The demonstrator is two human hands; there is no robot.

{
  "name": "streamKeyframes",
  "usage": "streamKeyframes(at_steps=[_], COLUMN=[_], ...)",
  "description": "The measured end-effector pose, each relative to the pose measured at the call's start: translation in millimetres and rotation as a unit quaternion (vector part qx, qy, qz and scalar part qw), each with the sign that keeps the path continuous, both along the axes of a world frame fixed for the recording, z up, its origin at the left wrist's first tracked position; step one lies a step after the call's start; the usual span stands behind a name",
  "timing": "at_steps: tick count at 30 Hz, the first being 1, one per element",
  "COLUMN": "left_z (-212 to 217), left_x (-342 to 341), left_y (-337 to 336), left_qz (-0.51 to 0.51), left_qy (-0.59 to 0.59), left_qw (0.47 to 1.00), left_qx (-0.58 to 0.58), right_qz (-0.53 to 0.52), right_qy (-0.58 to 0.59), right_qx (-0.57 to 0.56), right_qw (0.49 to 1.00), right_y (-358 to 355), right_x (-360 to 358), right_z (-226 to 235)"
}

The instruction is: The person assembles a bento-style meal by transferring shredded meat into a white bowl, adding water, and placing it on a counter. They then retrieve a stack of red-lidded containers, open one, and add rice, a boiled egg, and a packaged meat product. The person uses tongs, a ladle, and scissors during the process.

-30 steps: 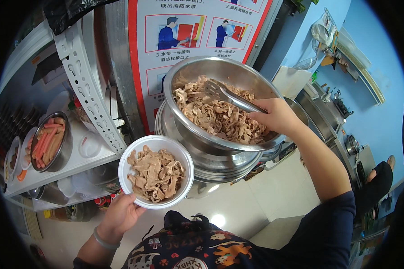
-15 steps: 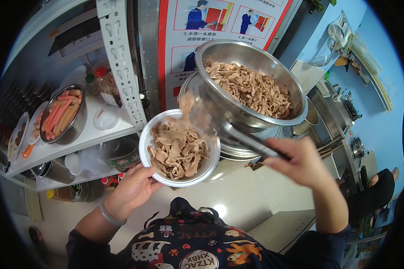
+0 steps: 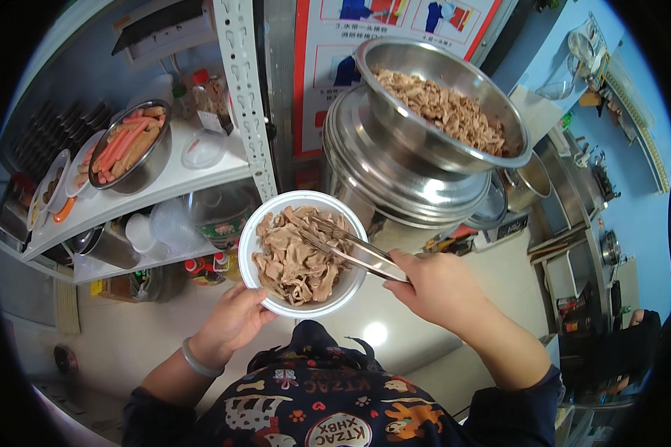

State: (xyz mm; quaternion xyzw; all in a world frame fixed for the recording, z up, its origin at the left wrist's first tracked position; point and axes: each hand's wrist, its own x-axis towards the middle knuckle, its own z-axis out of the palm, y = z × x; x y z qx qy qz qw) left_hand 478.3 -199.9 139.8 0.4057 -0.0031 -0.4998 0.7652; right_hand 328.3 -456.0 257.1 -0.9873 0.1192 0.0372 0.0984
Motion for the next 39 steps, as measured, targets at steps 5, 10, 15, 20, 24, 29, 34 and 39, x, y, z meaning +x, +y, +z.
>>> streamKeyframes(at_steps=[5,10,15,20,24,29,34,39], left_z=[-70,-206,-341,-437,-485,-513,-515,-506], left_x=[0,18,49,95,129,161,175,176], left_y=[27,56,50,14,-17,-45,-68,-64], left_qz=[0.008,0.014,-0.01,-0.024,-0.005,-0.015,-0.078,-0.042], left_qy=[0.021,0.061,0.12,0.137,0.127,0.125,0.081,0.147], left_qw=[1.0,0.992,0.98,0.976,0.973,0.979,0.976,0.971], left_qx=[0.016,0.11,0.157,0.168,0.194,0.16,0.184,0.182], right_qz=[-0.072,-0.284,-0.31,-0.242,-0.114,-0.151,-0.206,-0.232], right_qy=[-0.119,-0.171,-0.132,-0.002,-0.054,-0.067,-0.078,-0.122], right_qx=[0.157,0.422,0.46,0.43,0.377,0.244,0.266,0.299], right_qw=[0.978,0.844,0.822,0.87,0.918,0.956,0.938,0.918], right_y=[-8,4,40,62,51,33,37,65], right_x=[-28,-71,-60,12,110,205,228,231], right_z=[-40,-127,-258,-347,-412,-460,-474,-483])
